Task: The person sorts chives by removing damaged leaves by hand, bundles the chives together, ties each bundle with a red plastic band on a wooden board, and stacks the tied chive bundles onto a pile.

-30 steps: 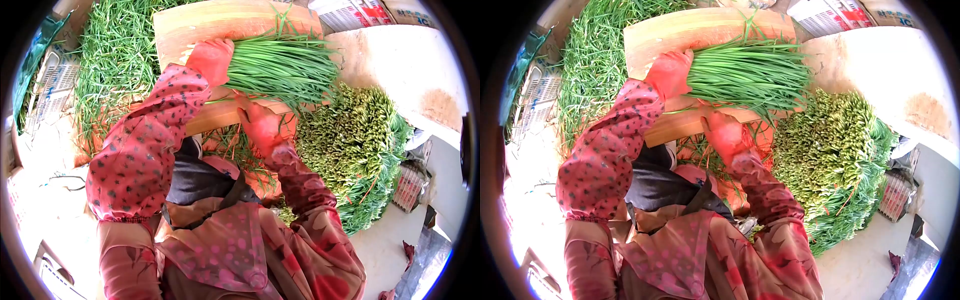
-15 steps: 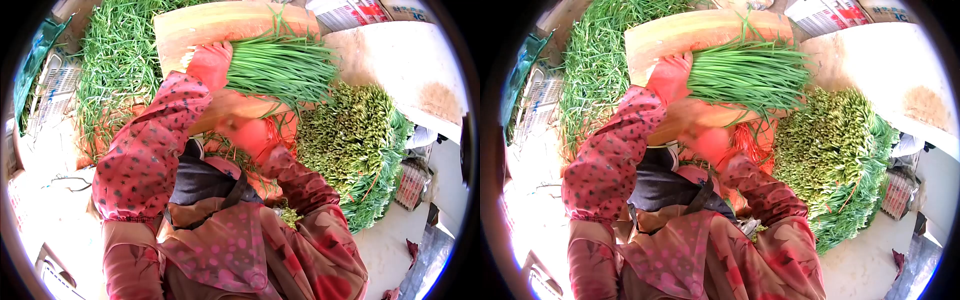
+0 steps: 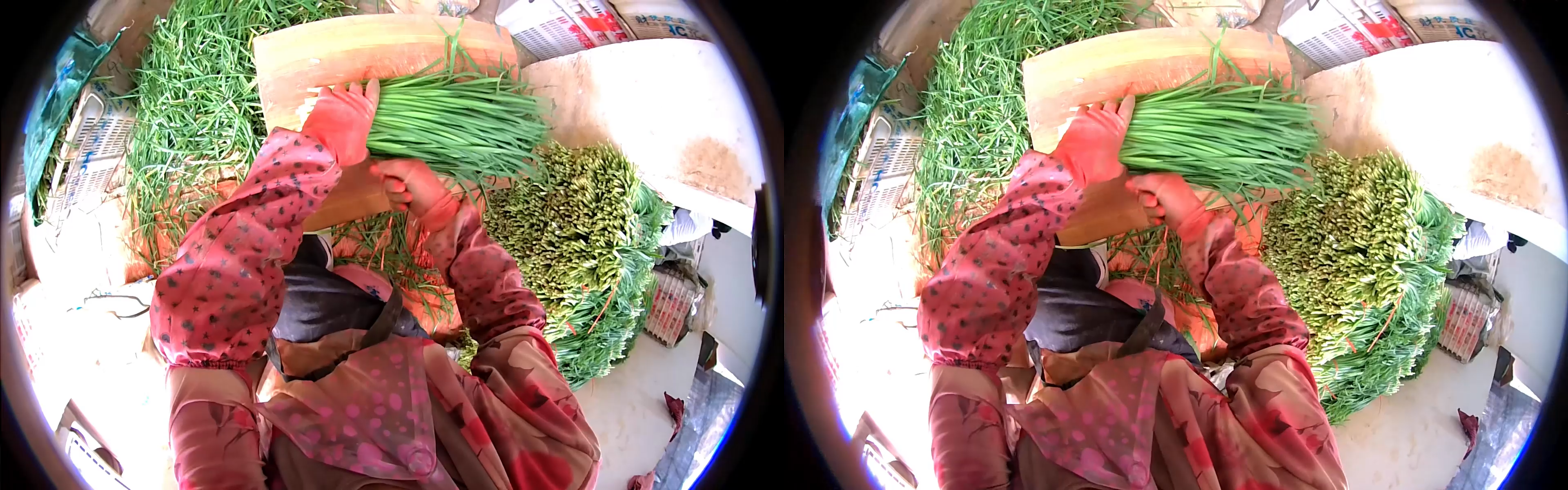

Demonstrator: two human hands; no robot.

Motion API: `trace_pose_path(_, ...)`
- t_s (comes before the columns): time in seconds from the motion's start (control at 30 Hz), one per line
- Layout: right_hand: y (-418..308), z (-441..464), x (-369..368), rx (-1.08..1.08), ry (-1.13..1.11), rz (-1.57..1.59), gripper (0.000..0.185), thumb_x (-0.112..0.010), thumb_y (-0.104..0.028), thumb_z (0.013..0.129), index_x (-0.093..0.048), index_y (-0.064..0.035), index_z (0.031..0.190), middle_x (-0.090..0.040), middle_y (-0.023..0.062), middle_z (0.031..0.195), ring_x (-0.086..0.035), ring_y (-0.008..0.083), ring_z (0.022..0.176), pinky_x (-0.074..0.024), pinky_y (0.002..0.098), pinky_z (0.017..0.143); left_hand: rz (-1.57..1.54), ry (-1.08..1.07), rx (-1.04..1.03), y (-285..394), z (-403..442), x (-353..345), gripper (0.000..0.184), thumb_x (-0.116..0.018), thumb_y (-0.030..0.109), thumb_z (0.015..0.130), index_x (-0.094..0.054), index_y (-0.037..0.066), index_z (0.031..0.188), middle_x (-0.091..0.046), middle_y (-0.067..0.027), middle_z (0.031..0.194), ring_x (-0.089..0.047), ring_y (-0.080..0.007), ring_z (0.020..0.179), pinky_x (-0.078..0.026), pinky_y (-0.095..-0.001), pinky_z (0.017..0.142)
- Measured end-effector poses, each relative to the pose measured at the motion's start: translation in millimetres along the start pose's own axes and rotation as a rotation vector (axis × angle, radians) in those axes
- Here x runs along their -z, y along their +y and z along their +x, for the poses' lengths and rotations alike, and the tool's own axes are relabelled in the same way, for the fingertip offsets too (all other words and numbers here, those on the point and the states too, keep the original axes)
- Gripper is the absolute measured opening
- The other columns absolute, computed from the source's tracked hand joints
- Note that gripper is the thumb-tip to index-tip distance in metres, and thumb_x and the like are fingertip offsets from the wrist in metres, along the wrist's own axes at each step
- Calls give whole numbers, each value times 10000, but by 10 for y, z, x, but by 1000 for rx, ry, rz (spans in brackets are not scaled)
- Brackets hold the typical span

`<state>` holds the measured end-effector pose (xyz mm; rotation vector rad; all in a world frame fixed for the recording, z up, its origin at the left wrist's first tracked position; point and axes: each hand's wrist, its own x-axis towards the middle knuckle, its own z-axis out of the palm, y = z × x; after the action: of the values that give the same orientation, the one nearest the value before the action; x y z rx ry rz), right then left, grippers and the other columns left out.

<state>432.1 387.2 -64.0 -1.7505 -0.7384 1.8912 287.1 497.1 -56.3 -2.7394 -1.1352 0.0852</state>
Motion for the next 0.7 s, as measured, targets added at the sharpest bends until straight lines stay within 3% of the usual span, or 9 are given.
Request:
trace_pose_path(0.07, 174, 189, 188, -100, -475, 732, 143, -514, -266, 911, -548, -168, 812, -370, -112, 529, -307, 57, 379, -259, 236, 399, -238, 26, -41, -29, -50, 40, 995, -754, 361, 559, -350, -91, 1348, -577, -182, 1019, -583, -304, 942, -464, -439, 816)
trace_pose_path(0.1, 255, 233, 169, -86, -466, 784, 128, -492, -275, 923, -547, -176, 862, -354, -106, 530, -286, 34, 384, -244, 245, 401, -288, -237, 17, -13, -47, 284, 1073, -786, 416, 549, -292, -32, 1390, -460, -209, 1286, -479, -339, 1175, -356, -453, 1017)
trace_pose_path(0.27, 106, 25, -17, 79, -395, 794, 177, -498, -275, 926, -591, -124, 924, -417, -79, 548, -350, 56, 403, -307, 233, 419, -214, -103, 131, 98, -70, 138, 1092, -793, 458, 532, -308, -30, 1380, -493, -201, 1250, -495, -334, 1155, -372, -455, 1001)
trace_pose_path(0.33, -90, -342, -100, 142, 27, 250, 225, -530, -250, 917, -626, -71, 1011, -510, -15, 604, -438, 89, 451, -376, 232, 446, -242, -157, 99, 88, -65, 152, 1057, -773, 473, 560, -319, -24, 1375, -506, -197, 1233, -497, -336, 1151, -377, -454, 997)
trace_pose_path(0.37, -69, -402, -70, 239, 102, 180, 262, -549, -237, 914, -636, -40, 1063, -604, 56, 722, -526, 120, 520, -432, 240, 482, -301, -148, 130, 98, -40, 146, 1024, -769, 443, 576, -324, -17, 1374, -510, -198, 1232, -498, -337, 1150, -380, -453, 992)
trace_pose_path(0.47, 191, -352, 34, 338, 410, 93, 281, -561, -249, 914, -626, -23, 1067, -648, 65, 830, -591, 105, 609, -459, 228, 511, -360, -155, 106, 51, -49, 190, 1006, -759, 442, 597, -320, -14, 1379, -504, -202, 1244, -496, -338, 1153, -381, -452, 989)
trace_pose_path(0.53, 179, -328, -58, 480, 456, 9, 285, -568, -264, 904, -626, -56, 1090, -672, 86, 909, -645, 157, 700, -499, 282, 576, -311, -168, 113, 64, -13, 142, 1001, -754, 444, 605, -318, -15, 1380, -502, -204, 1246, -494, -339, 1156, -383, -449, 987)
trace_pose_path(0.63, 81, -261, -260, 649, 590, -577, 285, -583, -251, 869, -609, -175, 1143, -668, 115, 942, -656, 273, 807, -505, 374, 717, -239, -197, 107, 90, -1, 129, 1000, -743, 456, 613, -313, -23, 1379, -507, -208, 1234, -497, -342, 1150, -389, -440, 978)
trace_pose_path(0.7, 102, -72, -228, 734, 574, -609, 273, -590, -215, 876, -605, -133, 1136, -664, 101, 876, -638, 193, 731, -503, 321, 669, -205, -206, 106, 68, 2, 127, 1005, -737, 465, 614, -310, -29, 1379, -514, -211, 1220, -502, -343, 1142, -392, -435, 971)
